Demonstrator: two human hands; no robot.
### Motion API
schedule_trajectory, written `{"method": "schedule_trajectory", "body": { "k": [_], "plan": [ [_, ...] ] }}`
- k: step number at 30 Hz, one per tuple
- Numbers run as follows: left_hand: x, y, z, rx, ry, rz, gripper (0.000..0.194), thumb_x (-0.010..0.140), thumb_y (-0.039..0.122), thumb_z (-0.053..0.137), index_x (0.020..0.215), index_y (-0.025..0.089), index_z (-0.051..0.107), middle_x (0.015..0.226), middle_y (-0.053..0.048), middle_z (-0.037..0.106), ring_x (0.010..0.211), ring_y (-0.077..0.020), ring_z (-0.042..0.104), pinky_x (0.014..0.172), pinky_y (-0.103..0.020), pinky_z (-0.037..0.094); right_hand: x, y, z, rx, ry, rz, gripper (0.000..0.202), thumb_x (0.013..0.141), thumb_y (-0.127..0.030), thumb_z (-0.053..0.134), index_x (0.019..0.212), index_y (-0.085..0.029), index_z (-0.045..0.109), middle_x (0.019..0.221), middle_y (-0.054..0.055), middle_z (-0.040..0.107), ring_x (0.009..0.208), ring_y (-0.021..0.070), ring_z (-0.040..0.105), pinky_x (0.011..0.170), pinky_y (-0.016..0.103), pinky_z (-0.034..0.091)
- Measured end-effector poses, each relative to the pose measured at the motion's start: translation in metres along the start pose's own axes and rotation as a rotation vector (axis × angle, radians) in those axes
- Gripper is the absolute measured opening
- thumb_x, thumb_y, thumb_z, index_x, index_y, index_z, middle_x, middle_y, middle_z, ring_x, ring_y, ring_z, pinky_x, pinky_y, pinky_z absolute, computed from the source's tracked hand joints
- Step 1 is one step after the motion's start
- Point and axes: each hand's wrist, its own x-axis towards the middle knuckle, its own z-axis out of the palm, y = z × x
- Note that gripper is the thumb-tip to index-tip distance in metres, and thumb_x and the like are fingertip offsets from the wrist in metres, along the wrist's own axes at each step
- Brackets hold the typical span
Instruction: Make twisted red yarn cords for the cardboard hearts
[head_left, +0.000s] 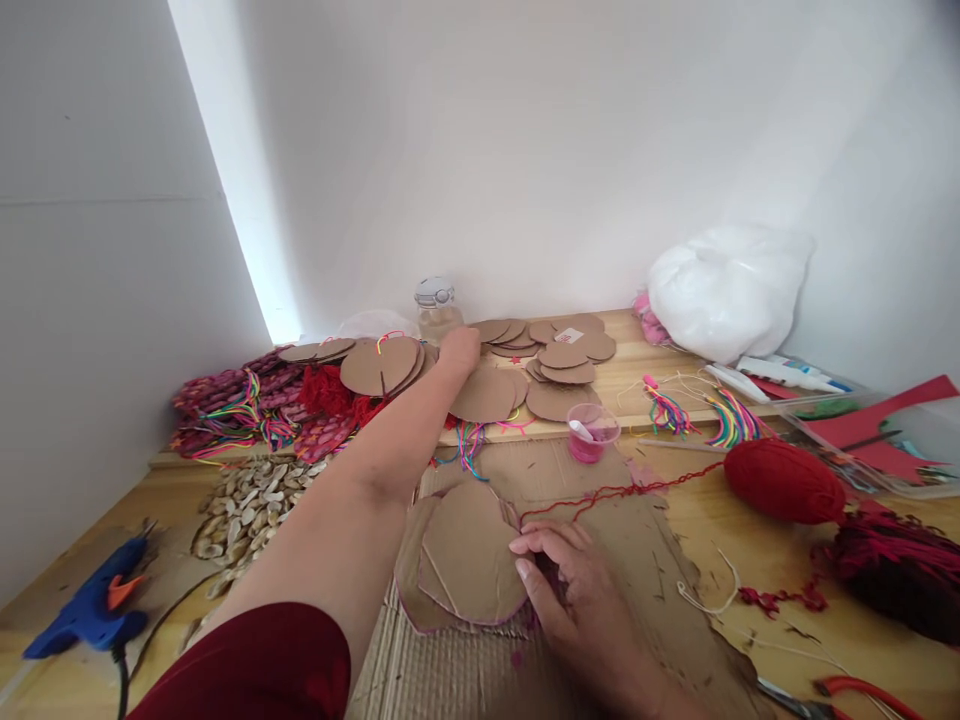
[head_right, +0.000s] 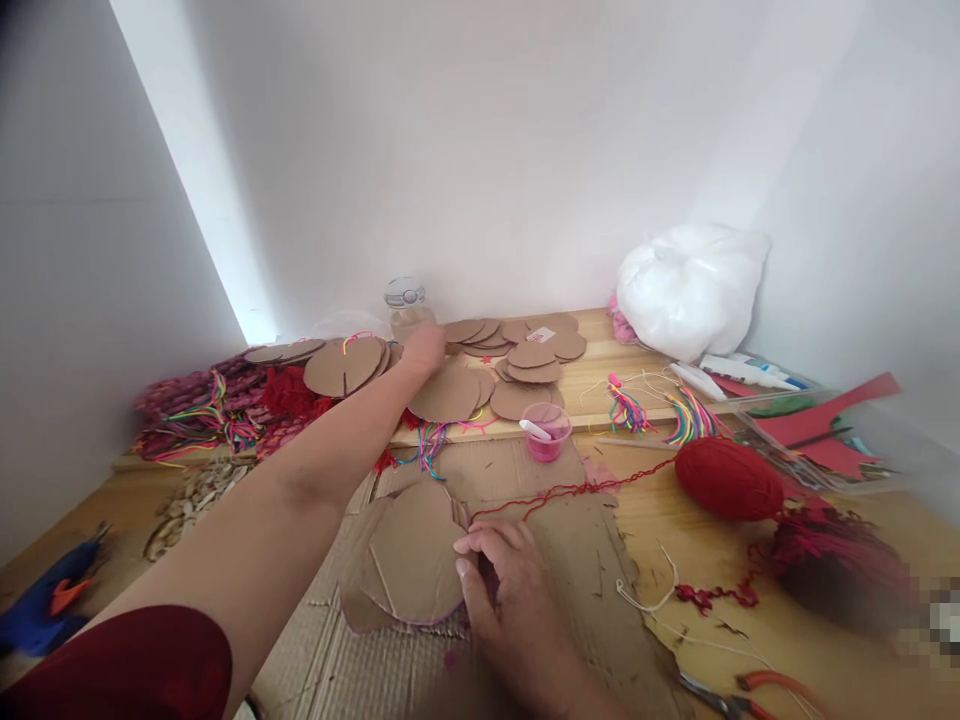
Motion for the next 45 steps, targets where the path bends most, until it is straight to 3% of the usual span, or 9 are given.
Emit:
{"method": "schedule_trajectory", "body": {
  "k": [8, 16, 20, 23, 26, 31, 38, 40, 45],
  "plan": [
    [0.001, 0.014, -0.008, -0.013, -0.045, 0.180, 0.028, 0.094, 0.034, 0.061, 0.115, 0.016, 0.063, 0.120, -0.009, 0.063, 0.108, -0.0233, 0.062, 0.093, -0.045, 0.053, -0.001, -0.002, -0.002, 0.009, -0.009, 0.000, 0.017, 0.091, -0.019, 0.054, 0.099, -0.022, 0.068, 0.104, 0.006, 0.067, 0.103, 0.0232, 0.058, 0.090, 0.039, 0.047],
    [0.000, 0.025, 0.000, -0.035, -0.023, 0.214, 0.026, 0.094, 0.034, 0.060, 0.114, 0.016, 0.064, 0.119, -0.009, 0.064, 0.107, -0.0224, 0.062, 0.094, -0.044, 0.052, -0.001, -0.002, -0.001, 0.012, 0.003, 0.007, 0.017, 0.090, -0.018, 0.054, 0.098, -0.023, 0.068, 0.105, 0.006, 0.067, 0.104, 0.0234, 0.057, 0.091, 0.039, 0.046],
    [-0.003, 0.024, -0.007, -0.053, 0.019, 0.245, 0.025, 0.094, 0.034, 0.060, 0.110, 0.016, 0.065, 0.118, -0.009, 0.064, 0.109, -0.0231, 0.061, 0.095, -0.045, 0.050, 0.000, -0.002, -0.001, 0.013, 0.000, 0.005, 0.018, 0.089, -0.017, 0.054, 0.099, -0.022, 0.067, 0.104, 0.006, 0.066, 0.103, 0.0233, 0.057, 0.090, 0.039, 0.046],
    [-0.003, 0.025, -0.015, -0.064, 0.070, 0.278, 0.019, 0.091, 0.025, 0.059, 0.106, 0.020, 0.070, 0.118, -0.008, 0.066, 0.114, -0.0239, 0.059, 0.095, -0.035, 0.047, 0.000, -0.001, -0.001, 0.016, 0.000, 0.005, 0.017, 0.089, -0.017, 0.054, 0.099, -0.021, 0.067, 0.104, 0.006, 0.066, 0.103, 0.0234, 0.057, 0.090, 0.039, 0.046],
    [-0.004, 0.034, -0.019, -0.070, 0.045, 0.362, 0.018, 0.084, 0.017, 0.063, 0.096, 0.023, 0.075, 0.106, -0.005, 0.071, 0.108, -0.0227, 0.062, 0.090, -0.027, 0.045, 0.000, -0.001, -0.001, 0.011, 0.000, 0.001, 0.018, 0.089, -0.017, 0.054, 0.099, -0.021, 0.067, 0.104, 0.006, 0.066, 0.103, 0.0235, 0.057, 0.090, 0.039, 0.046],
    [-0.009, 0.056, -0.012, -0.077, -0.010, 0.462, 0.018, 0.081, 0.013, 0.063, 0.093, 0.018, 0.075, 0.096, -0.006, 0.073, 0.096, -0.0224, 0.065, 0.089, -0.034, 0.047, -0.001, -0.002, -0.001, 0.009, 0.002, 0.003, 0.018, 0.089, -0.016, 0.054, 0.099, -0.022, 0.067, 0.104, 0.006, 0.067, 0.104, 0.0237, 0.057, 0.091, 0.039, 0.046],
    [-0.018, 0.074, -0.008, -0.145, 0.031, 0.445, 0.028, 0.081, 0.013, 0.058, 0.099, 0.024, 0.076, 0.106, -0.004, 0.073, 0.100, -0.0202, 0.065, 0.086, -0.026, 0.047, -0.001, -0.002, -0.001, 0.012, 0.009, -0.005, 0.018, 0.088, -0.016, 0.055, 0.099, -0.022, 0.068, 0.103, 0.007, 0.067, 0.102, 0.0237, 0.058, 0.089, 0.039, 0.047],
    [-0.020, 0.071, -0.014, -0.159, 0.035, 0.409, 0.028, 0.080, 0.016, 0.060, 0.102, 0.023, 0.076, 0.104, -0.003, 0.073, 0.096, -0.0197, 0.065, 0.083, -0.025, 0.047, -0.001, -0.003, -0.001, 0.015, 0.010, -0.007, 0.018, 0.088, -0.016, 0.055, 0.098, -0.022, 0.068, 0.103, 0.006, 0.067, 0.101, 0.0235, 0.058, 0.089, 0.039, 0.047],
    [-0.027, 0.052, -0.037, -0.140, -0.064, 0.342, 0.019, 0.069, 0.016, 0.070, 0.086, 0.019, 0.078, 0.078, -0.002, 0.073, 0.078, -0.0183, 0.065, 0.071, -0.024, 0.047, 0.000, -0.004, -0.001, 0.027, 0.021, 0.005, 0.018, 0.086, -0.014, 0.056, 0.096, -0.022, 0.068, 0.102, 0.005, 0.068, 0.101, 0.0231, 0.057, 0.089, 0.039, 0.046]
  ]
}}
